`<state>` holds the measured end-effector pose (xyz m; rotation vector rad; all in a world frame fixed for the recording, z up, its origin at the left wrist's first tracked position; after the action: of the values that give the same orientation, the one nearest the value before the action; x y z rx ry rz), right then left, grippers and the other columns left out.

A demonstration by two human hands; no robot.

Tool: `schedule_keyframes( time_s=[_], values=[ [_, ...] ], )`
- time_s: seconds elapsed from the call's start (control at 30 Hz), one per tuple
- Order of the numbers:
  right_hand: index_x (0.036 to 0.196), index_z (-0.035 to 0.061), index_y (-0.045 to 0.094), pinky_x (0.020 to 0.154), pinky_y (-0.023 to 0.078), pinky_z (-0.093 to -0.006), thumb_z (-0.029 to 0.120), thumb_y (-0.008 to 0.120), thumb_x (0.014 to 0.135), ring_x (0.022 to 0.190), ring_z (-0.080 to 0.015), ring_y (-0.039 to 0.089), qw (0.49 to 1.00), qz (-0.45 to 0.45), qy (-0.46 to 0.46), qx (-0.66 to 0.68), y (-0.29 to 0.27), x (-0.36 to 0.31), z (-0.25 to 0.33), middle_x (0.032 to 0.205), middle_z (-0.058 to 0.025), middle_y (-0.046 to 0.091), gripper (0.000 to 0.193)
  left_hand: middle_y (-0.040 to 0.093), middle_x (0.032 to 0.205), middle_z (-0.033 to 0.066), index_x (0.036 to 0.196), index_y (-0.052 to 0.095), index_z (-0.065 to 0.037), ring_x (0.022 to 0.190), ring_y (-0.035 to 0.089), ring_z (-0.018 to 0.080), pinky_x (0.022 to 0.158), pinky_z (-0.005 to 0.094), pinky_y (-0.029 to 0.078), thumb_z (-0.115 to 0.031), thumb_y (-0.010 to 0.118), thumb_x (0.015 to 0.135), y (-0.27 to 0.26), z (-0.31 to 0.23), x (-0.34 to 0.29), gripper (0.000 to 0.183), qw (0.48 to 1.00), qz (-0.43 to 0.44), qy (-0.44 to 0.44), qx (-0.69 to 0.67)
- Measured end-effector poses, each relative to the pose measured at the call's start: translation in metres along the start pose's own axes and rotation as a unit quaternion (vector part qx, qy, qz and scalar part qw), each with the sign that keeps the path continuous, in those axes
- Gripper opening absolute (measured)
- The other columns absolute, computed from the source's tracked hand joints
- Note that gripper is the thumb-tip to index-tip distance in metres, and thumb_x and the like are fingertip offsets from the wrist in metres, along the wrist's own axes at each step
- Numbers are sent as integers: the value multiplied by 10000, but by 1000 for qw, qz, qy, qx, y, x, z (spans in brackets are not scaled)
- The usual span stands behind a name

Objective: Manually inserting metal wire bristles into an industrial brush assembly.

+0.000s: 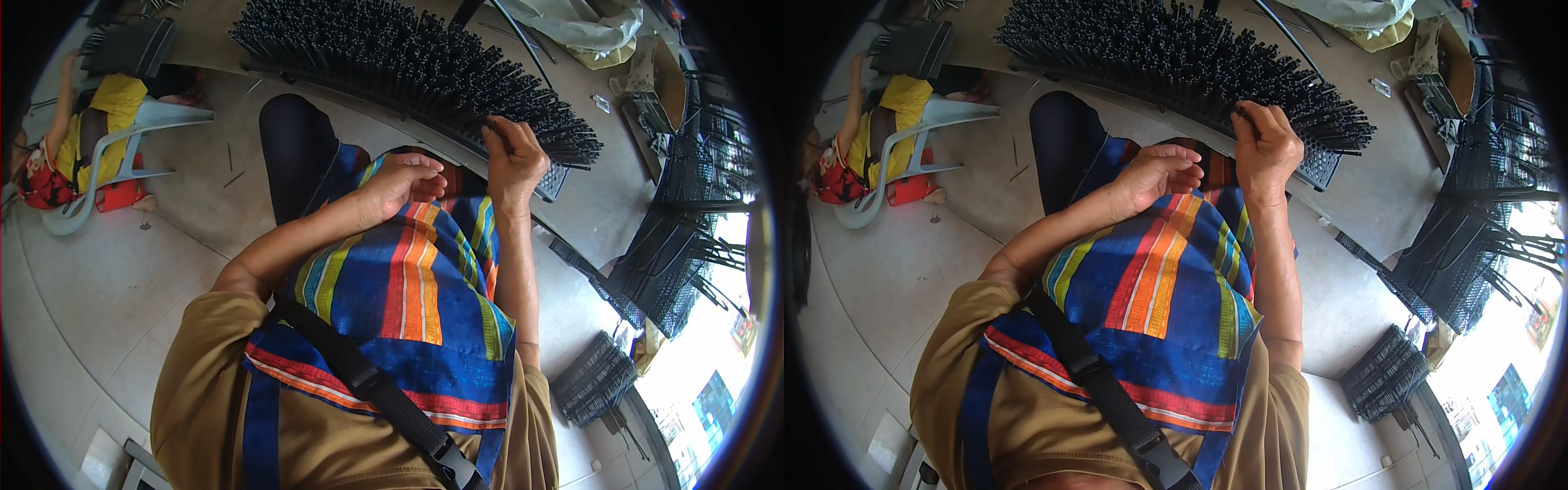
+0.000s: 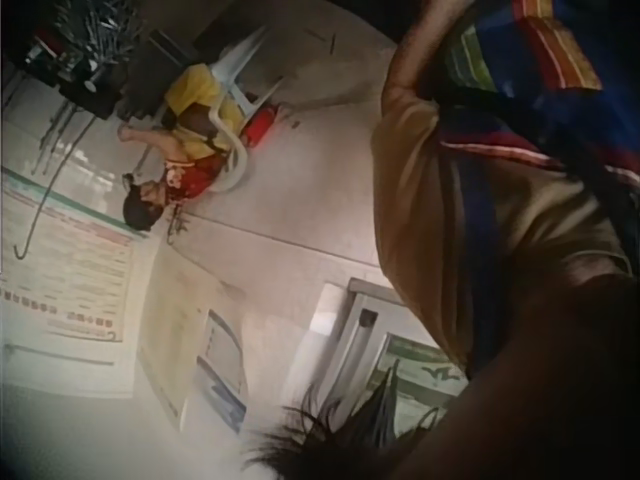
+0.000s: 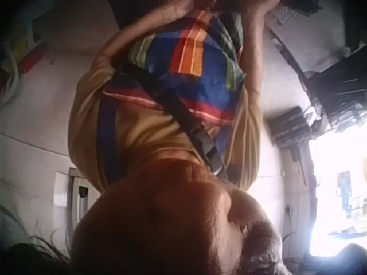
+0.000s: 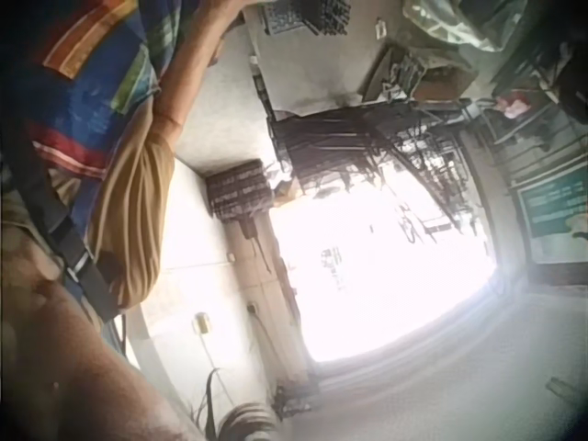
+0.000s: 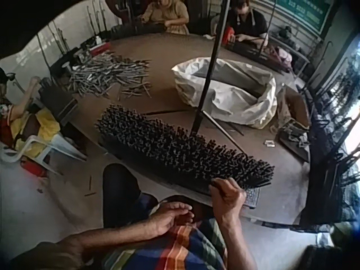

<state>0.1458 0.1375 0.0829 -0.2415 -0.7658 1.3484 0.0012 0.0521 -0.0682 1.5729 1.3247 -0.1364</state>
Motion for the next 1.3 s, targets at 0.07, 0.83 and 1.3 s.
schedule_keyframes(
  time_s=[0.07, 0.83, 1.3],
  values=[
    [894, 54, 687, 559, 468, -275, 37, 727, 722, 582, -182, 595, 999, 5, 32, -7, 1, 3, 5, 706, -85, 591, 177, 685, 919, 116, 1057, 621, -32, 800, 677, 202, 750, 314, 553, -114, 598, 881, -1, -3, -3, 196, 1000, 3, 12, 2],
    [768, 96, 673, 617, 500, -398, 165, 705, 730, 711, -315, 637, 978, 113, 161, -72, -3, -148, -140, 768, -103, 638, 85, 651, 982, 72, 1104, 567, 22, 895, 640, 120, 728, 242, 526, 6, 591, 841, 253, -218, -41, 264, 786, 84, 493, 364],
    [769, 107, 659, 543, 500, -392, 141, 700, 740, 633, -300, 631, 986, 92, 138, -9, -28, -143, -160, 750, -85, 629, 60, 641, 1111, 214, 1018, 684, 3, 1087, 609, 309, 915, 364, 488, -185, 729, 626, 263, -378, 274, 437, 529, -324, 245, 745]
  ],
)
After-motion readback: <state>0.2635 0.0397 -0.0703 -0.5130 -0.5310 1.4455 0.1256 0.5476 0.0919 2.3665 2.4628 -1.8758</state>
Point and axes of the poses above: each hand's wrist, its own x-axis towards the middle knuckle, its own y-axis out of the palm, z = x × y, the point moved 8 cm from there along x, towards the middle knuckle
